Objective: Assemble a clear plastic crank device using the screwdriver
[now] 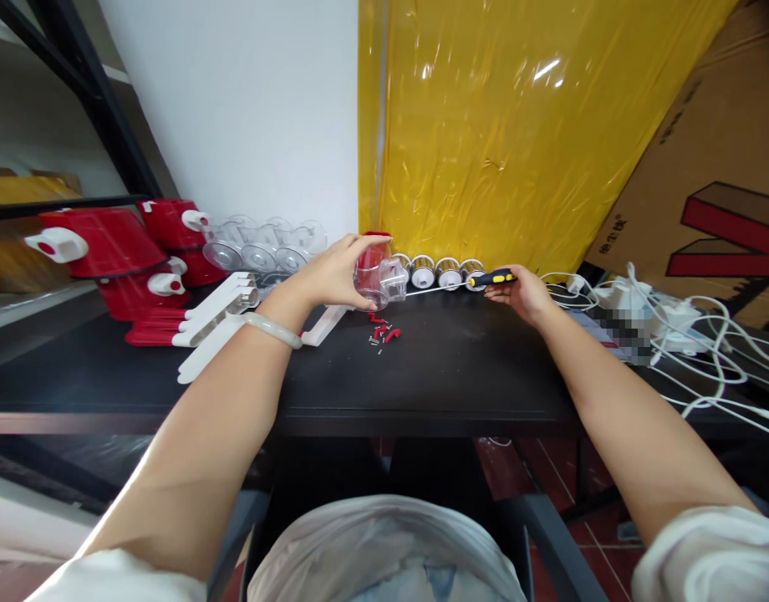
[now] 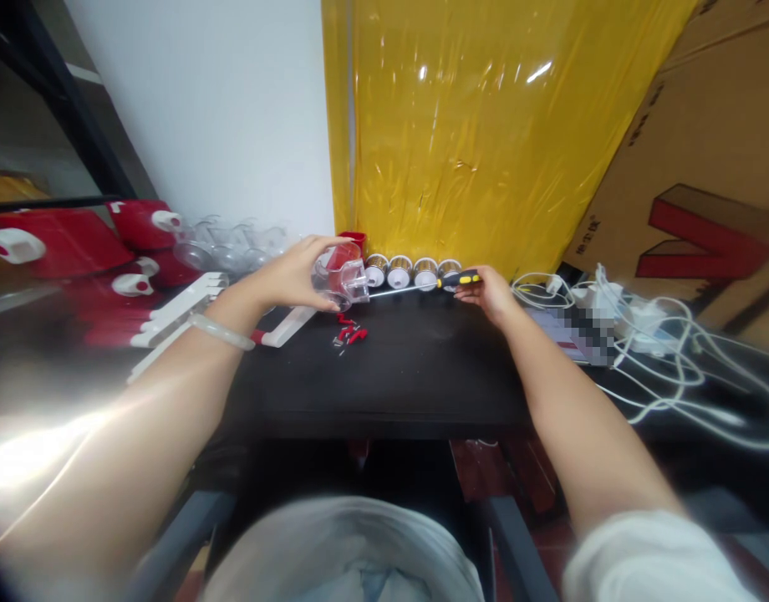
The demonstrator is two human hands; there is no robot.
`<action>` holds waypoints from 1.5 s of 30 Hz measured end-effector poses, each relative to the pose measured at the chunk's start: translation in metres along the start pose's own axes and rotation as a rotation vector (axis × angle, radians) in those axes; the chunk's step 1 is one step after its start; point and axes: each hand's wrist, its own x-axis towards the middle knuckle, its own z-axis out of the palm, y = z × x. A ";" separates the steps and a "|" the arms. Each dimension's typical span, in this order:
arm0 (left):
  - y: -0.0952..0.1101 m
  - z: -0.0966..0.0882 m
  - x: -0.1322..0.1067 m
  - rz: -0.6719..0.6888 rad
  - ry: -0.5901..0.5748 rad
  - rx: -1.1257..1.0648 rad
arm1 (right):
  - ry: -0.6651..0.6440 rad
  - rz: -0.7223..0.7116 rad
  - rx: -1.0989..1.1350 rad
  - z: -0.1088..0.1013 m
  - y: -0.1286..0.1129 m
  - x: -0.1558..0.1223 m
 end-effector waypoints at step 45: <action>0.002 0.001 0.000 0.037 0.024 0.001 | -0.036 -0.036 0.094 0.001 -0.007 -0.006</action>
